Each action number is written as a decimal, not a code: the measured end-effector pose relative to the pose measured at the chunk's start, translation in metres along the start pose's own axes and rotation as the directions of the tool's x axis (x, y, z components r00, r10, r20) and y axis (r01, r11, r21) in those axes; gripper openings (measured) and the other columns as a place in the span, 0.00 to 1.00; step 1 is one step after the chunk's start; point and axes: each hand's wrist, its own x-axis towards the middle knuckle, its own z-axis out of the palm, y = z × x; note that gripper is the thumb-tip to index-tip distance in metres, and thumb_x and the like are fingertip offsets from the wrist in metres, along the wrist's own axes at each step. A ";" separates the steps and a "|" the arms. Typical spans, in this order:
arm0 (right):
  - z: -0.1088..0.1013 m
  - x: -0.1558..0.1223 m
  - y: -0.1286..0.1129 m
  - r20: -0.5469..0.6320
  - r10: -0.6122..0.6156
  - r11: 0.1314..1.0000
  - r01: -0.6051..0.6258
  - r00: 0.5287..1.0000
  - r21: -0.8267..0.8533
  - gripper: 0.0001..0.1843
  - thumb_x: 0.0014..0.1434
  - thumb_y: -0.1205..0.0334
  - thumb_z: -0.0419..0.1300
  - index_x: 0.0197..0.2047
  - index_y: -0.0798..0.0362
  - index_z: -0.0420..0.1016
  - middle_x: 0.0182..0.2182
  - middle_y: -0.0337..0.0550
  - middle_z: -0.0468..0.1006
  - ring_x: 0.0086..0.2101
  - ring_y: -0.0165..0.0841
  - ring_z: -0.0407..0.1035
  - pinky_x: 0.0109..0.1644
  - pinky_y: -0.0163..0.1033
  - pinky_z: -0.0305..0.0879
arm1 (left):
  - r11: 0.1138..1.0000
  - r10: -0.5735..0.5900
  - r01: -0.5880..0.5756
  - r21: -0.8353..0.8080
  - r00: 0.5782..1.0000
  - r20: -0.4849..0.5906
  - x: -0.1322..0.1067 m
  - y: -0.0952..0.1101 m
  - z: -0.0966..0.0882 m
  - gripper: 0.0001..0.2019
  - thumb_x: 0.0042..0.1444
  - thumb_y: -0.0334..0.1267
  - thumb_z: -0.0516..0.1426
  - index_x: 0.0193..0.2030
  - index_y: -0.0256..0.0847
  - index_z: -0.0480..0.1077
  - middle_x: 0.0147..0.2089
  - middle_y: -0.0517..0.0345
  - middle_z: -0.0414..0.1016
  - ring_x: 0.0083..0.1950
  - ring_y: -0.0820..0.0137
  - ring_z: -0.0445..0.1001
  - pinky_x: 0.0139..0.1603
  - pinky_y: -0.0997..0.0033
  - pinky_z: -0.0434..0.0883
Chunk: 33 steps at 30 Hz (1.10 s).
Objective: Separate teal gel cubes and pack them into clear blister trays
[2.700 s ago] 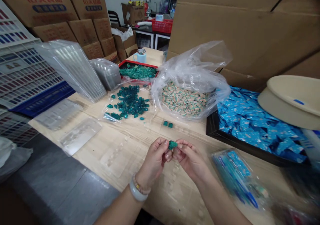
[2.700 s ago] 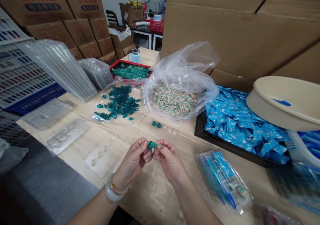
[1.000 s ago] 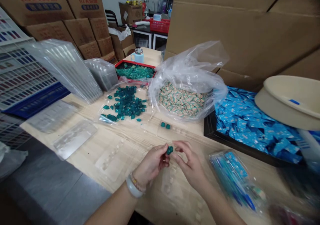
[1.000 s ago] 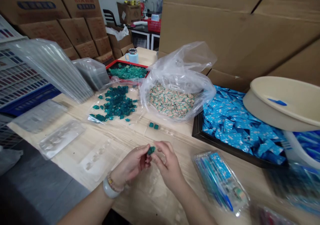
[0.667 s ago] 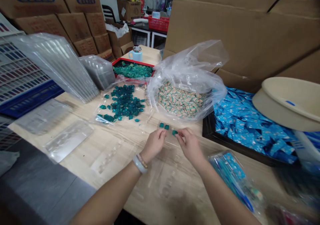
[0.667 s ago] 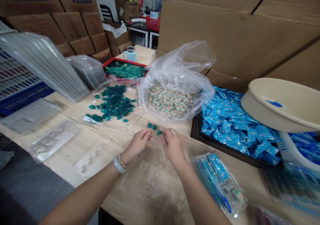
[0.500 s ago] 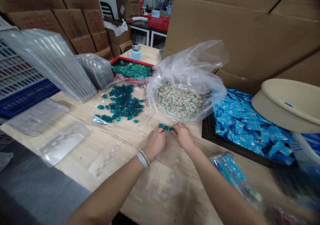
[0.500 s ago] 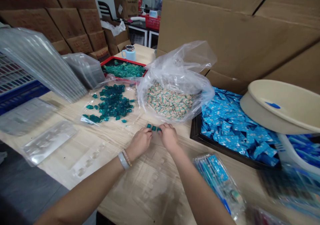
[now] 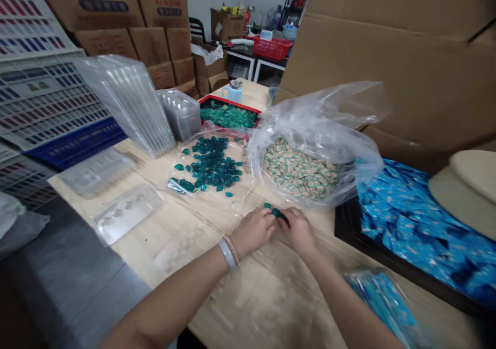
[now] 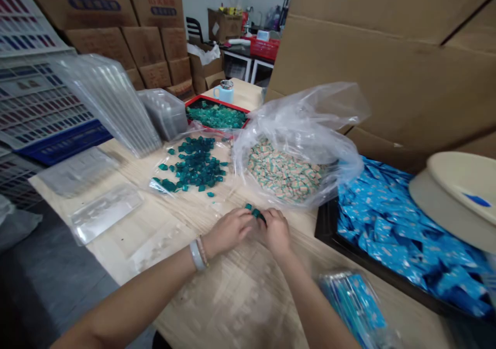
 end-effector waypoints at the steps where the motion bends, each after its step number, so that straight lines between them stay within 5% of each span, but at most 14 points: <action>1: 0.000 -0.001 0.000 -0.004 -0.007 1.000 0.007 1.000 -0.002 0.13 0.53 0.65 0.51 0.41 0.56 0.71 0.36 0.51 0.71 0.39 0.40 0.63 0.43 0.44 0.60 | 1.000 -0.010 0.011 0.022 0.999 -0.032 0.003 -0.008 -0.016 0.11 0.51 0.32 0.51 0.40 0.41 0.69 0.44 0.52 0.68 0.47 0.66 0.64 0.51 0.67 0.60; 3: -0.003 -0.001 -0.002 -0.062 -0.014 1.000 0.014 0.998 -0.001 0.16 0.53 0.61 0.53 0.45 0.57 0.68 0.38 0.53 0.71 0.41 0.42 0.63 0.43 0.46 0.60 | 0.983 -0.114 0.133 0.124 0.983 -0.147 0.013 -0.029 -0.053 0.11 0.53 0.33 0.49 0.41 0.40 0.69 0.43 0.52 0.68 0.45 0.67 0.65 0.50 0.68 0.60; 7: -0.019 0.039 -0.036 -0.157 -0.107 0.992 0.115 0.982 0.045 0.19 0.55 0.56 0.51 0.48 0.54 0.66 0.38 0.51 0.71 0.40 0.41 0.63 0.44 0.46 0.59 | 0.814 -0.320 0.448 0.370 0.877 -0.359 0.043 -0.070 -0.111 0.13 0.55 0.37 0.48 0.42 0.37 0.69 0.41 0.49 0.68 0.43 0.66 0.67 0.46 0.68 0.62; 10: -0.018 0.105 -0.080 -0.041 -0.221 0.966 0.224 0.974 0.130 0.15 0.58 0.62 0.46 0.45 0.54 0.68 0.37 0.49 0.72 0.40 0.36 0.64 0.45 0.40 0.59 | 0.719 -0.398 0.518 0.464 0.853 -0.336 0.066 -0.082 -0.114 0.11 0.52 0.36 0.51 0.40 0.35 0.69 0.41 0.47 0.68 0.44 0.63 0.67 0.44 0.67 0.63; 13: 0.002 0.174 -0.112 0.088 -0.208 0.971 0.195 0.974 0.140 0.14 0.57 0.69 0.46 0.40 0.55 0.71 0.39 0.48 0.72 0.42 0.34 0.64 0.47 0.37 0.56 | 0.692 -0.418 0.539 0.480 0.841 -0.342 0.074 -0.085 -0.103 0.11 0.51 0.34 0.52 0.39 0.32 0.69 0.40 0.43 0.68 0.44 0.59 0.66 0.42 0.65 0.64; 18: 0.043 0.227 -0.121 0.160 -0.120 0.982 0.094 0.980 0.162 0.03 0.43 0.74 0.59 0.23 0.57 0.72 0.31 0.52 0.73 0.41 0.41 0.64 0.42 0.41 0.57 | 0.733 -0.394 0.498 0.464 0.866 -0.308 0.061 -0.096 -0.104 0.11 0.51 0.33 0.52 0.40 0.35 0.69 0.39 0.49 0.68 0.44 0.64 0.67 0.45 0.68 0.63; 22: 0.044 0.225 -0.114 0.124 -0.057 0.966 0.023 0.991 0.258 0.05 0.43 0.74 0.58 0.20 0.57 0.69 0.30 0.49 0.72 0.39 0.39 0.64 0.42 0.40 0.57 | 0.818 -0.376 0.468 0.335 0.875 -0.304 0.053 -0.105 -0.111 0.10 0.50 0.34 0.52 0.39 0.35 0.70 0.38 0.51 0.69 0.42 0.67 0.67 0.46 0.70 0.63; 25: 0.027 0.207 -0.111 0.058 -0.014 0.922 -0.010 0.998 0.387 0.05 0.50 0.68 0.53 0.26 0.56 0.69 0.30 0.46 0.71 0.36 0.34 0.65 0.41 0.39 0.59 | 0.878 -0.478 0.446 -0.173 0.795 -0.375 0.048 -0.099 -0.114 0.11 0.50 0.33 0.53 0.41 0.35 0.68 0.37 0.52 0.71 0.39 0.69 0.69 0.42 0.70 0.65; 27: 0.015 0.185 -0.110 0.043 0.016 0.879 -0.035 0.999 0.476 0.09 0.54 0.63 0.48 0.30 0.55 0.67 0.27 0.41 0.70 0.31 0.30 0.66 0.36 0.37 0.62 | 0.712 -0.606 0.364 -0.600 0.750 -0.264 0.042 -0.085 -0.111 0.12 0.49 0.32 0.53 0.42 0.36 0.66 0.35 0.54 0.71 0.35 0.71 0.70 0.37 0.71 0.66; 29: 0.004 0.153 -0.105 0.093 0.060 0.743 -0.107 0.994 0.660 0.12 0.54 0.56 0.48 0.31 0.54 0.66 0.23 0.38 0.69 0.26 0.29 0.66 0.30 0.36 0.63 | 0.409 -0.639 0.291 -0.865 0.768 -0.044 0.036 -0.064 -0.101 0.12 0.48 0.30 0.54 0.42 0.36 0.66 0.33 0.55 0.71 0.32 0.73 0.70 0.32 0.73 0.66; 31: -0.006 0.115 -0.093 0.174 0.120 0.514 -0.211 0.977 0.831 0.13 0.49 0.52 0.54 0.30 0.53 0.66 0.22 0.36 0.68 0.24 0.28 0.64 0.28 0.35 0.62 | 0.168 -0.593 0.257 -0.952 0.798 0.111 0.028 -0.041 -0.084 0.09 0.47 0.30 0.55 0.38 0.35 0.68 0.30 0.56 0.71 0.29 0.75 0.69 0.31 0.76 0.65; 33: -0.016 0.074 -0.071 0.202 0.208 0.374 -0.269 0.957 0.887 0.13 0.43 0.52 0.60 0.29 0.53 0.68 0.24 0.37 0.69 0.24 0.27 0.63 0.29 0.35 0.61 | 0.068 -0.572 0.245 -0.967 0.804 0.163 0.019 -0.021 -0.064 0.08 0.46 0.33 0.57 0.35 0.33 0.69 0.28 0.57 0.70 0.28 0.77 0.68 0.29 0.77 0.65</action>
